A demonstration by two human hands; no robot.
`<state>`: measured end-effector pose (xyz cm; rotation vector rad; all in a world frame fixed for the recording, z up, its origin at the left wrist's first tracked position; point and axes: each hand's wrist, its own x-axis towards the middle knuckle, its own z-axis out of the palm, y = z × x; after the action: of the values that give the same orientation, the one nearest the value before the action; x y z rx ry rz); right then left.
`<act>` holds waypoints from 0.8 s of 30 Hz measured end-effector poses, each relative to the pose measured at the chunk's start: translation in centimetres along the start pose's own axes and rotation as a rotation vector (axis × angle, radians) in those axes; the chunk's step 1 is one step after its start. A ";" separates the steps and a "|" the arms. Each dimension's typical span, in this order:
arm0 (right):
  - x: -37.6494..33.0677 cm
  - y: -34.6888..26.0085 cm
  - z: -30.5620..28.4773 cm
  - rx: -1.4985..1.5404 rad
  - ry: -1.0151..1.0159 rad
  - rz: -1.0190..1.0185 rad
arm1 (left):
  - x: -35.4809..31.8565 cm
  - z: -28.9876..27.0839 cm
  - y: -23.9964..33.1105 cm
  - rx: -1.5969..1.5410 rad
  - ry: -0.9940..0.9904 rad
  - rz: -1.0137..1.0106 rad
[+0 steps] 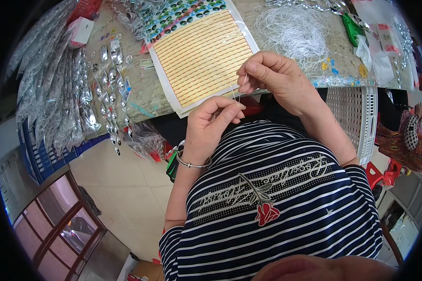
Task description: Apply stickers to small decorative toy components from a sticker sheet.
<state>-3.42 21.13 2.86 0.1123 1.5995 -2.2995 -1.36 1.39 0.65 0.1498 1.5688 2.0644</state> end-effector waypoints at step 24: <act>0.0 -0.4 0.6 -0.295 -0.069 0.129 | 0.1 -0.4 0.1 0.166 -0.079 -0.002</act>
<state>-3.52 20.73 3.45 0.0615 1.8182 -1.9281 -1.62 1.10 0.59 0.2863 1.6900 1.9014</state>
